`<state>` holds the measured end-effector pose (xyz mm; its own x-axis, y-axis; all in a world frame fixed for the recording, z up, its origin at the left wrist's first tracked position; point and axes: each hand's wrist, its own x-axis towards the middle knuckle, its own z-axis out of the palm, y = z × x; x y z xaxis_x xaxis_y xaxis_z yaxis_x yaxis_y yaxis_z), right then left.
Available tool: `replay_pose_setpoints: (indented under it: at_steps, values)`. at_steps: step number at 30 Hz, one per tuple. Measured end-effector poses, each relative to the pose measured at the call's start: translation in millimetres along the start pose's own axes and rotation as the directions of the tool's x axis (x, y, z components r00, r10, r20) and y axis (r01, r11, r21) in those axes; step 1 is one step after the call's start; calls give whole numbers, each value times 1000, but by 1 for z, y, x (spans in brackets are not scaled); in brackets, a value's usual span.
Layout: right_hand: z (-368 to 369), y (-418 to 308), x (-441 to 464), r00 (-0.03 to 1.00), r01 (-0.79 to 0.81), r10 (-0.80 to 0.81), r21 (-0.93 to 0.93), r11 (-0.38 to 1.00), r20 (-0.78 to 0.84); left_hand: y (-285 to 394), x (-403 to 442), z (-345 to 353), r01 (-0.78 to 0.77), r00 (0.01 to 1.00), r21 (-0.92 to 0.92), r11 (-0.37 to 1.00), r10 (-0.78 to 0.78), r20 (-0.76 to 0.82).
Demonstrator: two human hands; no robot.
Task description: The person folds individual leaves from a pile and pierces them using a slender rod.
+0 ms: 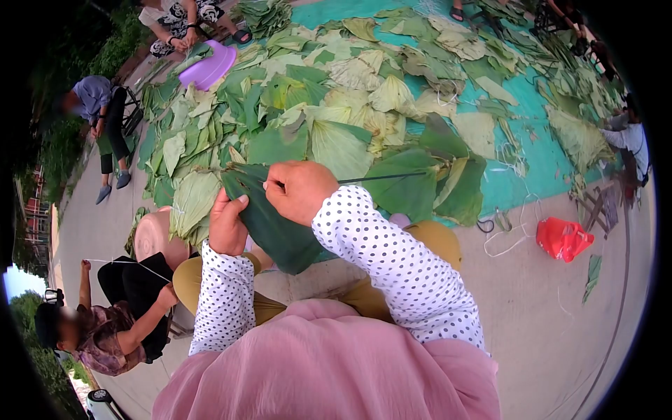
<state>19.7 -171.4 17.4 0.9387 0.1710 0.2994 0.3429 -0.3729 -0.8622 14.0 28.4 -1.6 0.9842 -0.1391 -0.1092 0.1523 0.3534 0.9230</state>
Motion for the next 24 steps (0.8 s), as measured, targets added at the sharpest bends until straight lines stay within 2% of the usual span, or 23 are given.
replay_pose_setpoints:
  at_steps: [9, 24]
  values:
    - [-1, -1, 0, 1000, 20, -20, -21, 1000, 19, 2, -2, 4, -4, 1000, -15, 1000, 5, 14]
    - [-1, 2, 0, 998, 67, -66, -83, 994, 16, 5, -7, 10, 7, 999, 156, 988, -14, 46]
